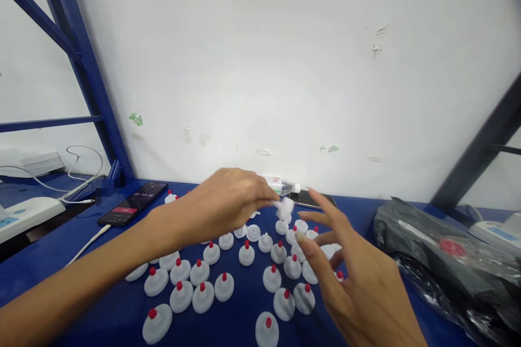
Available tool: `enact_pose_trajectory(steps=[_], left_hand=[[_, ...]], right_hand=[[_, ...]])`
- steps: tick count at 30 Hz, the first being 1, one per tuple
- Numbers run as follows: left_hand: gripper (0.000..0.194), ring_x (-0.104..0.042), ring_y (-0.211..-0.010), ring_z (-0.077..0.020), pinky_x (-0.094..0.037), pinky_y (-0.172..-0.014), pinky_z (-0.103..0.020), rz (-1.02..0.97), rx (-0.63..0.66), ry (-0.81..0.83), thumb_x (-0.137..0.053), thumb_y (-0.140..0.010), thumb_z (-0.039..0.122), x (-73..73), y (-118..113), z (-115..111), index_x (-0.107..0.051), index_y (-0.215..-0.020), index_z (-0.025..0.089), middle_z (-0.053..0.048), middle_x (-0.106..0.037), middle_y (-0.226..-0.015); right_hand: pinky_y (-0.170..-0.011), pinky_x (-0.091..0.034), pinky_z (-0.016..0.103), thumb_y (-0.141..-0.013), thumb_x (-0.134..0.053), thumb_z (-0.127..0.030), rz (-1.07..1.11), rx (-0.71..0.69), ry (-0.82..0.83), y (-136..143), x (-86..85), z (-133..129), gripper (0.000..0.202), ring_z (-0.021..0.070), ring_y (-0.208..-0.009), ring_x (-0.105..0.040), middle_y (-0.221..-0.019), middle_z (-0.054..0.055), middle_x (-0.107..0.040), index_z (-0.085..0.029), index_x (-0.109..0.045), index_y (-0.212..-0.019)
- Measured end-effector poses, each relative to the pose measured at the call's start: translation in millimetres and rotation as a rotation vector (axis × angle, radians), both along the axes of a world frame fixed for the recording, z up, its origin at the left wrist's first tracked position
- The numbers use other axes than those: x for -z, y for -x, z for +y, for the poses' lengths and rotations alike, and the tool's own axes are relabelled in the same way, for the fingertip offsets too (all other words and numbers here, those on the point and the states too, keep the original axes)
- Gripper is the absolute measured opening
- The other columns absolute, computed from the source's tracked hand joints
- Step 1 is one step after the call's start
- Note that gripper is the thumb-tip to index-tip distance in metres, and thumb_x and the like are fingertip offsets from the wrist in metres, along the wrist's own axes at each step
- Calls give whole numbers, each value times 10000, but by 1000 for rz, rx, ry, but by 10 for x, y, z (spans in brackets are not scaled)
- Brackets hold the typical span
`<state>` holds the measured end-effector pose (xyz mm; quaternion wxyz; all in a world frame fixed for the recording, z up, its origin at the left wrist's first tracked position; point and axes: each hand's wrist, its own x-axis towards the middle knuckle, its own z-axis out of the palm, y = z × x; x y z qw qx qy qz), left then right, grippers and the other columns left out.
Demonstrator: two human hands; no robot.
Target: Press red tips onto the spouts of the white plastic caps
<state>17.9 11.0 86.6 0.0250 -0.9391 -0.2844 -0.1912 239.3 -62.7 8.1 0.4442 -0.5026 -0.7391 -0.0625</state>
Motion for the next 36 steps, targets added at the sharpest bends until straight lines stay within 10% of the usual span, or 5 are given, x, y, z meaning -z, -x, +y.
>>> enact_pose_trajectory(steps=[7,20,36], left_hand=[[253,-626,-872,-265,-389,-622,-319,487,-437,-182,-515,-889,4,241,285,523,-699,-854,173,-110,-695,-880],[377,-633,-877,-262,-389,-612,-302,549,-366,-93,-516,-676,-187,663,327,836,-618,-736,171,-89,-686,-803],[188,-672,-977,-268,-478,-732,-312,386,-312,15,-607,-906,132,683,299,798,-708,-1043,213,-99,-720,-990]], right_hand=[[-429,-535,178,-1032,-510,-358,62,-22,-15,11,-34,5,387,128,-639,-726,-1099,21,-759,-299,-522,-1414],[-453,-546,214,-1028,-508,-353,42,-68,-34,39,-25,7,293,152,-573,-702,-896,33,-760,-259,-635,-1276],[-475,-532,195,-1022,-513,-286,25,-93,-29,43,-21,6,260,124,-646,-710,-1026,29,-751,-266,-646,-1245]])
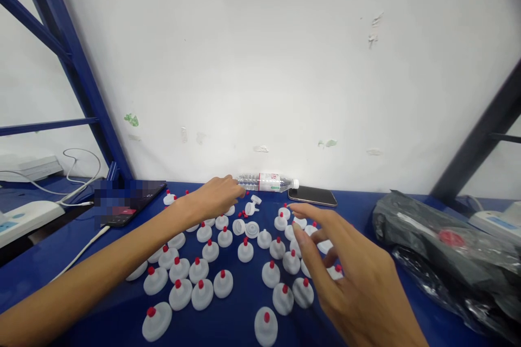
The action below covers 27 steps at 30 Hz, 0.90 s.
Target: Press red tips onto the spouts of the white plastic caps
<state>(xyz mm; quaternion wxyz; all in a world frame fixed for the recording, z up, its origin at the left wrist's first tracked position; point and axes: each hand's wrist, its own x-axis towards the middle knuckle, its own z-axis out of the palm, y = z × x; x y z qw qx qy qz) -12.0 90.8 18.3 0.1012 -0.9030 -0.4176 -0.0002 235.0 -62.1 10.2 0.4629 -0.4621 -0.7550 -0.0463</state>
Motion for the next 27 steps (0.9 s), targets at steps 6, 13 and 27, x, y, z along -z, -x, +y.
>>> enact_pose_trajectory(steps=[6,13,27], left_hand=[[309,-635,-1114,-279,-498,-854,-348,-73,81,52,-529,-1015,288,46,-165,-117,-635,-1295,209,-119,-707,-1144],[318,-659,-1117,-258,-496,-884,-330,-81,109,139,-577,-994,231,150,-145,-41,-645,-1304,225,-95,-722,-1175],[309,-664,-1036,-233,-514,-850,-343,-380,90,121,-546,-1010,374,-133,-253,-175,-608,-1287,250,-70,-704,-1178]], right_hand=[[-459,-505,180,-1025,-523,-284,-11,1,-22,-4,3,2,235,101,-639,-703,-1036,0,-749,-270,-644,-1227],[-495,-498,207,-1026,-509,-255,-42,-26,-22,-13,11,10,232,101,-623,-676,-996,-13,-739,-260,-634,-1222],[-517,-506,218,-1025,-523,-296,-10,91,41,-30,45,16,200,111,-638,-692,-989,-32,-751,-287,-661,-1169]])
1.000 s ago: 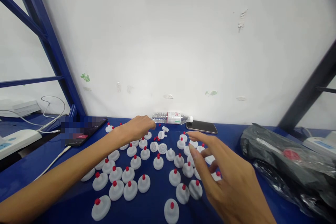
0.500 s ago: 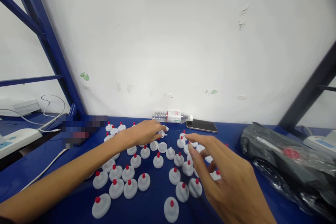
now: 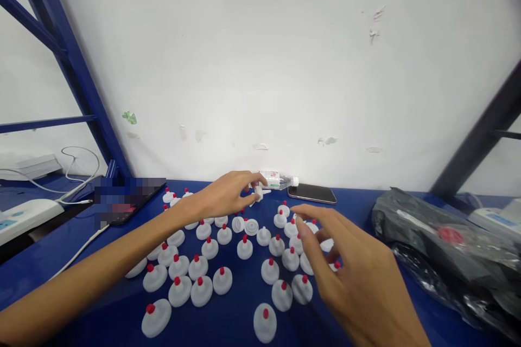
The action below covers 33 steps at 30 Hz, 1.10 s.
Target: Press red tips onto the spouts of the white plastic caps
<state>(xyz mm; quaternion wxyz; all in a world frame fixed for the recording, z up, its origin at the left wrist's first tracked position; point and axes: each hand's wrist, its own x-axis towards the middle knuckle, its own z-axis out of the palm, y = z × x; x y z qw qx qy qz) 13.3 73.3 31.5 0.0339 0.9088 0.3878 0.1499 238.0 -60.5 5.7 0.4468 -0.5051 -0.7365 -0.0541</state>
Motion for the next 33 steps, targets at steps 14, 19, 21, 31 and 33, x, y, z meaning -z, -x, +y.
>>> enact_pose_trajectory(steps=[14,19,21,31,33], left_hand=[[209,-658,-861,-144,-489,-753,-258,-569,309,731,-673,-957,409,-285,-299,-581,-607,-987,212,-10,-717,-935],[342,-646,-843,-168,-471,-735,-293,-177,68,115,-391,-1081,353,-233,-161,-309,-679,-1005,184,-57,-727,-972],[266,-642,-901,-245,-448,-782,-362,90,-45,-134,-476,-1029,241,-139,-44,-105,-714,-949,154,-106,-729,-920],[221,-683,-876,-217,-418,-707,-290,275,124,-40,-648,-883,87,305,133,218,-766,-990,240,-29,-771,-901],[219,-683,-820,-201,-408,-678,-285,278,149,-23,-644,-880,79,349,115,229,-768,-975,233,-23,-770,-872]], right_hand=[[-514,-506,215,-1028,-564,-337,-16,38,-54,-36,-5,6,187,123,-573,-692,-909,-37,-764,-299,-676,-1173],[-444,-459,190,-1010,-599,-366,8,82,-101,-76,17,24,153,88,-474,-638,-776,-90,-739,-329,-688,-1129],[-479,-483,184,-1006,-598,-358,22,66,-75,-65,19,27,151,90,-528,-670,-834,-85,-754,-321,-682,-1125],[-475,-462,170,-980,-625,-368,52,32,-31,-23,7,-4,118,91,-549,-688,-735,-106,-730,-331,-690,-1072],[-477,-462,167,-975,-631,-357,45,23,-30,-29,9,-9,113,83,-544,-684,-756,-114,-736,-335,-687,-1071]])
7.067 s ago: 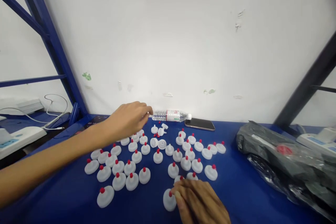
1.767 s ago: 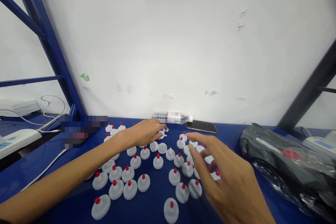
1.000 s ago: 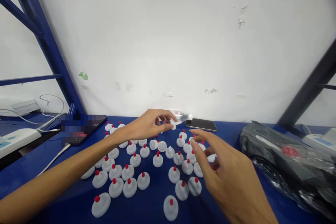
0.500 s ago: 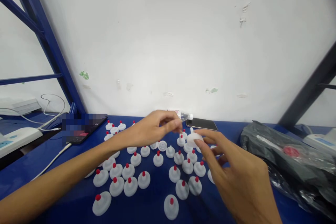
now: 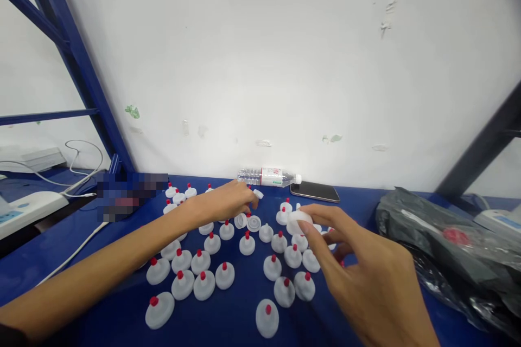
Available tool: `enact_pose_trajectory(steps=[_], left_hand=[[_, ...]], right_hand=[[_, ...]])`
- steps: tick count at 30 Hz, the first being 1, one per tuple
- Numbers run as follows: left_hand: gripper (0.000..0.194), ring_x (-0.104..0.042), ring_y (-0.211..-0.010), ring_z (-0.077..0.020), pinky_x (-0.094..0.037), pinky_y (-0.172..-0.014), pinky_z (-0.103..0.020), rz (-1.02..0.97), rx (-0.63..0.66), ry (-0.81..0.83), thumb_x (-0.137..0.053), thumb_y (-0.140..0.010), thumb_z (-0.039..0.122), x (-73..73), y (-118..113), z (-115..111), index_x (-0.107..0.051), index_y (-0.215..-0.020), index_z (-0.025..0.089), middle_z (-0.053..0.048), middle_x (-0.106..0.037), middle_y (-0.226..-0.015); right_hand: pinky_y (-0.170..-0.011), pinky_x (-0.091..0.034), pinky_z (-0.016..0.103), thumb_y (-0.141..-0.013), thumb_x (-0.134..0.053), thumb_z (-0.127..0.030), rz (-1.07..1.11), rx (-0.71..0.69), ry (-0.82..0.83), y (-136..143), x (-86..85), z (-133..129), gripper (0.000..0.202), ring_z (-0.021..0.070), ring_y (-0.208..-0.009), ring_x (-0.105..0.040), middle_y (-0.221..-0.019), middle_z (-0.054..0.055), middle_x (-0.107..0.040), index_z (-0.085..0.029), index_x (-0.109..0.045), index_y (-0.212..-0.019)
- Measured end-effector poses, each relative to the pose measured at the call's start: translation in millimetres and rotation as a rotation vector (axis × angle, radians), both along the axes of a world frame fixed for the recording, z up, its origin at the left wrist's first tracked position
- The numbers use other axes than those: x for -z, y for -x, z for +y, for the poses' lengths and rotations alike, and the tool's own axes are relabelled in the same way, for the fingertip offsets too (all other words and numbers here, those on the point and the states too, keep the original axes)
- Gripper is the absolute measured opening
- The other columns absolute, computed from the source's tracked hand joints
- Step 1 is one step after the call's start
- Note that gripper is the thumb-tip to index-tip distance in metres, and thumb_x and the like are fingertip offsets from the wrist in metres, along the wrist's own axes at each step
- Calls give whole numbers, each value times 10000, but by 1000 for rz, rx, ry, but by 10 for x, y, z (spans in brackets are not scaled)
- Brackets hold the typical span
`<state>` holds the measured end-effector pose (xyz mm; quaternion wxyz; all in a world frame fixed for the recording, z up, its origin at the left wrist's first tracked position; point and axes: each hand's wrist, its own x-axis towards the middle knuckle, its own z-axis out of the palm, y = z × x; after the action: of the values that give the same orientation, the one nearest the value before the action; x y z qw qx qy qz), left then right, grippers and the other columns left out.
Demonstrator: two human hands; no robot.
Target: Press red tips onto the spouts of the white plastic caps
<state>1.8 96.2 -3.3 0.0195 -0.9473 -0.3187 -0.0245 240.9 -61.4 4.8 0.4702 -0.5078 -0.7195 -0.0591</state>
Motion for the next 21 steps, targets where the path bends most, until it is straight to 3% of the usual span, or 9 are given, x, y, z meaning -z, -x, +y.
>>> enact_pose_trajectory(steps=[10,15,21], left_hand=[[244,-655,-683,-158,-378,-619,-267,-13,5,45,-588,-828,21,56,-45,33,-736,-733,191,-6,-730,-714],[240,-645,-683,-164,-373,-599,-267,-23,-21,28,-563,-789,13,25,-57,-15,-718,-740,190,-18,-727,-750],[219,-643,-682,-175,-379,-593,-274,-31,-31,25,-587,-785,20,15,-47,-23,-712,-728,190,-25,-720,-737]], right_hand=[[-478,-462,184,-978,-617,-332,-26,-20,-1,-18,35,29,130,100,-547,-695,-769,-96,-748,-327,-693,-1083],[-514,-504,200,-993,-599,-322,-17,-33,63,7,23,23,184,132,-594,-714,-835,-47,-770,-301,-688,-1154],[-577,-557,217,-1009,-546,-282,-38,-97,21,4,33,76,188,163,-734,-764,-965,-37,-795,-286,-723,-1069]])
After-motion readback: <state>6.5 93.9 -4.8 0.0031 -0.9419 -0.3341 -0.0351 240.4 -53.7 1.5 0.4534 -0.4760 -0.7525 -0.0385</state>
